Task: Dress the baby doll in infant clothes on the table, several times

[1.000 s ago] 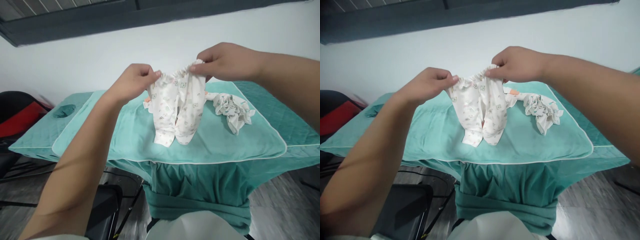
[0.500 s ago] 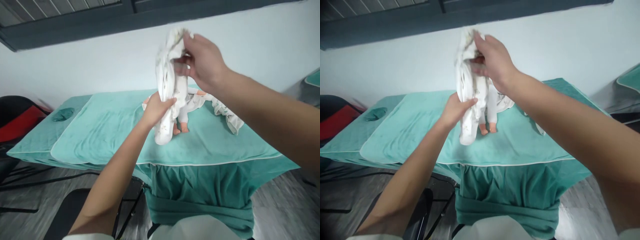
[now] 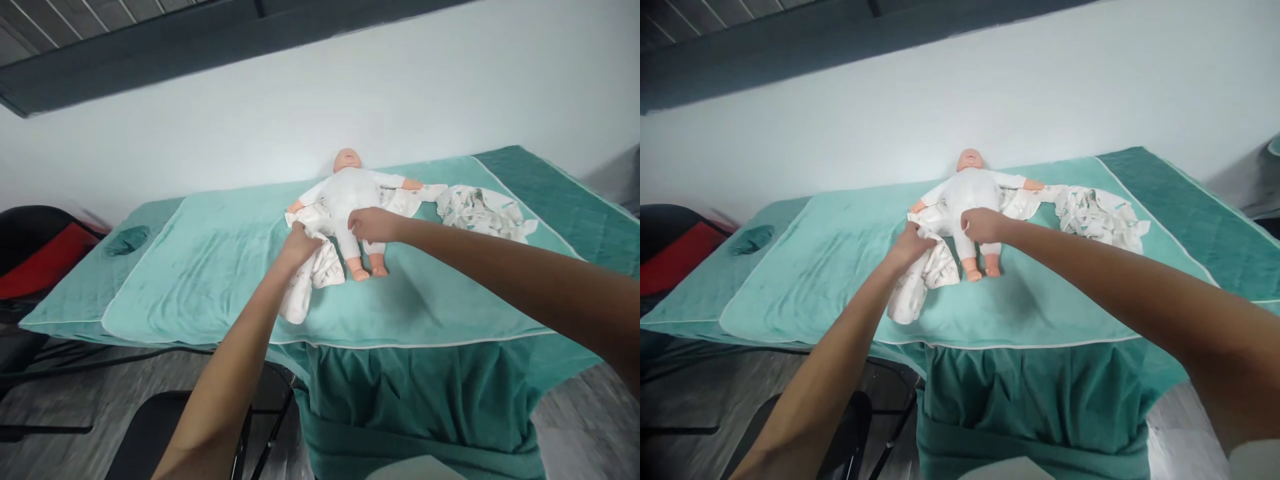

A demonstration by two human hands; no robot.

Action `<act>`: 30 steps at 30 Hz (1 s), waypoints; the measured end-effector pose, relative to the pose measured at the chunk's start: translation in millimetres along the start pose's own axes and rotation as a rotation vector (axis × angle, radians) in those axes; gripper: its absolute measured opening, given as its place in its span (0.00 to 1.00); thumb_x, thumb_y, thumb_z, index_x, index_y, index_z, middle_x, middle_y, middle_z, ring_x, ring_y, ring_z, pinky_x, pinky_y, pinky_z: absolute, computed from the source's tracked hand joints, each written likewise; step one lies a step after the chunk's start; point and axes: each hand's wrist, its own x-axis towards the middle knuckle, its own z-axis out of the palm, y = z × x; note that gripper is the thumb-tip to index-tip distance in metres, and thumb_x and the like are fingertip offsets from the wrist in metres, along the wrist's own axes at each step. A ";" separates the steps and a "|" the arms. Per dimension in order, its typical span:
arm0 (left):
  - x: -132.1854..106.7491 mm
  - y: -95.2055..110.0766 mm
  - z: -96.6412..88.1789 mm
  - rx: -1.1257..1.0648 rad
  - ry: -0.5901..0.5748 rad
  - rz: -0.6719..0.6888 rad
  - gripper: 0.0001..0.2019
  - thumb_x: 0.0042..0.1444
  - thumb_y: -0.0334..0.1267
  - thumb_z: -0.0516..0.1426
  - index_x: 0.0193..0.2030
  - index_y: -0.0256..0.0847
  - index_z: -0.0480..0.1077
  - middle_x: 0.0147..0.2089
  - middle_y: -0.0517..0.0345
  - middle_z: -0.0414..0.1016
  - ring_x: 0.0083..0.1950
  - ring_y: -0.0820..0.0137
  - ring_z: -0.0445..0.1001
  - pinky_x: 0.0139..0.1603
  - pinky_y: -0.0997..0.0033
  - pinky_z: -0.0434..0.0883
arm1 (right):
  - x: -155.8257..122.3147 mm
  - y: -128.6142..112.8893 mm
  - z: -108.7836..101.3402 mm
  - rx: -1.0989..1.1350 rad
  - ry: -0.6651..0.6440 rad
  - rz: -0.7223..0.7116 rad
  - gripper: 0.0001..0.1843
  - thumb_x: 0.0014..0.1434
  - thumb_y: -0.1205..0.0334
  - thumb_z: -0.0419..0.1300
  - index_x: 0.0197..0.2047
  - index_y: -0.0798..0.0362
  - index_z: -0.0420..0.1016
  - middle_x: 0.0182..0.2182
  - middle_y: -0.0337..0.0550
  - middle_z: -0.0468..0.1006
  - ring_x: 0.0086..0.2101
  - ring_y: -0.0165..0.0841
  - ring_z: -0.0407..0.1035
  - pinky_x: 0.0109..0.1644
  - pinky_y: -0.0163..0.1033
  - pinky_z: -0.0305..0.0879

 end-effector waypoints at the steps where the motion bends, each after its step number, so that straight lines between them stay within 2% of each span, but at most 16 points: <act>1: 1.8 -6.4 5.8 0.062 -0.021 0.013 0.27 0.42 0.39 0.68 0.50 0.42 0.66 0.54 0.40 0.76 0.58 0.45 0.75 0.58 0.51 0.68 | 8.1 3.8 -4.2 -0.068 0.122 -0.019 0.19 0.56 0.50 0.65 0.48 0.50 0.76 0.41 0.52 0.82 0.43 0.49 0.77 0.52 0.53 0.72; 3: 0.5 -10.4 18.2 0.113 0.008 0.160 0.26 0.47 0.36 0.65 0.54 0.40 0.68 0.64 0.36 0.70 0.67 0.46 0.68 0.67 0.50 0.63 | 24.5 12.6 -13.9 -0.173 0.306 -0.040 0.23 0.59 0.54 0.61 0.56 0.52 0.72 0.54 0.56 0.77 0.52 0.52 0.73 0.58 0.56 0.68; 5: -2.3 -4.6 31.4 -0.008 -0.006 0.283 0.23 0.53 0.36 0.62 0.56 0.40 0.69 0.66 0.39 0.69 0.71 0.51 0.65 0.71 0.53 0.60 | 42.9 23.8 -22.7 -0.235 0.422 -0.043 0.29 0.59 0.54 0.62 0.62 0.52 0.66 0.63 0.59 0.68 0.59 0.55 0.67 0.61 0.59 0.65; 6: -2.3 0.4 38.2 -0.118 -0.033 0.274 0.22 0.55 0.38 0.61 0.57 0.40 0.70 0.66 0.40 0.70 0.71 0.52 0.66 0.71 0.54 0.61 | 53.8 30.5 -26.3 -0.258 0.467 -0.033 0.33 0.59 0.52 0.63 0.64 0.53 0.63 0.65 0.60 0.65 0.61 0.57 0.64 0.62 0.60 0.65; 9: 7.6 14.6 58.8 -0.459 -0.097 0.032 0.25 0.55 0.46 0.64 0.58 0.42 0.70 0.65 0.41 0.72 0.66 0.52 0.72 0.64 0.55 0.68 | 93.9 54.1 -34.6 -0.243 0.523 0.074 0.43 0.57 0.44 0.65 0.68 0.56 0.57 0.67 0.65 0.61 0.65 0.62 0.56 0.63 0.65 0.62; 11: 20.1 19.1 71.5 -0.641 -0.165 -0.101 0.26 0.54 0.49 0.66 0.57 0.42 0.70 0.63 0.43 0.75 0.62 0.52 0.76 0.59 0.57 0.72 | 123.6 69.6 -39.9 -0.164 0.524 0.170 0.48 0.56 0.40 0.65 0.69 0.58 0.54 0.66 0.68 0.62 0.65 0.64 0.57 0.63 0.67 0.60; 14: 39.8 19.8 86.3 -0.849 -0.271 -0.171 0.25 0.54 0.50 0.66 0.55 0.41 0.72 0.56 0.44 0.80 0.55 0.55 0.80 0.54 0.58 0.76 | 162.9 86.7 -51.3 0.011 0.498 0.262 0.53 0.55 0.35 0.65 0.71 0.59 0.52 0.64 0.69 0.67 0.63 0.62 0.62 0.64 0.64 0.61; 17: 55.6 20.5 95.0 -0.931 -0.292 -0.217 0.27 0.52 0.51 0.68 0.55 0.41 0.73 0.55 0.44 0.81 0.51 0.56 0.82 0.51 0.57 0.78 | 188.8 95.9 -65.2 0.127 0.478 0.334 0.55 0.55 0.34 0.65 0.72 0.62 0.51 0.62 0.72 0.70 0.60 0.59 0.68 0.62 0.59 0.65; 19: 63.7 22.8 96.8 -0.964 -0.305 -0.214 0.27 0.51 0.52 0.68 0.55 0.41 0.74 0.56 0.44 0.81 0.51 0.56 0.82 0.52 0.57 0.78 | 199.0 98.9 -73.3 0.130 0.473 0.373 0.56 0.54 0.34 0.66 0.71 0.65 0.54 0.61 0.74 0.70 0.58 0.60 0.69 0.59 0.58 0.68; 22: 73.1 28.1 90.4 -1.001 -0.336 -0.220 0.27 0.49 0.51 0.69 0.54 0.41 0.74 0.52 0.44 0.82 0.50 0.54 0.82 0.50 0.56 0.79 | 209.4 97.8 -83.1 0.104 0.410 0.372 0.52 0.52 0.33 0.67 0.66 0.65 0.65 0.60 0.73 0.71 0.57 0.58 0.70 0.58 0.56 0.69; 24: 79.3 30.7 77.2 -0.996 -0.381 -0.246 0.26 0.48 0.50 0.69 0.52 0.43 0.75 0.48 0.45 0.83 0.46 0.54 0.83 0.46 0.56 0.79 | 216.7 91.3 -89.1 0.109 0.315 0.352 0.45 0.53 0.32 0.66 0.60 0.62 0.73 0.60 0.69 0.74 0.56 0.55 0.72 0.59 0.55 0.69; 27: 91.6 27.7 43.3 -0.993 -0.419 -0.237 0.22 0.47 0.50 0.69 0.47 0.45 0.76 0.44 0.48 0.83 0.44 0.56 0.82 0.43 0.57 0.79 | 232.1 71.1 -94.2 0.117 0.227 0.352 0.39 0.52 0.31 0.66 0.52 0.57 0.79 0.56 0.67 0.77 0.54 0.55 0.73 0.57 0.58 0.69; 30: 108.8 11.3 -0.7 -0.961 -0.366 -0.240 0.22 0.47 0.52 0.69 0.46 0.43 0.76 0.40 0.50 0.83 0.44 0.55 0.81 0.45 0.55 0.80 | 254.9 41.5 -85.5 0.158 0.207 0.301 0.36 0.52 0.31 0.66 0.48 0.56 0.81 0.51 0.67 0.80 0.52 0.57 0.74 0.54 0.60 0.69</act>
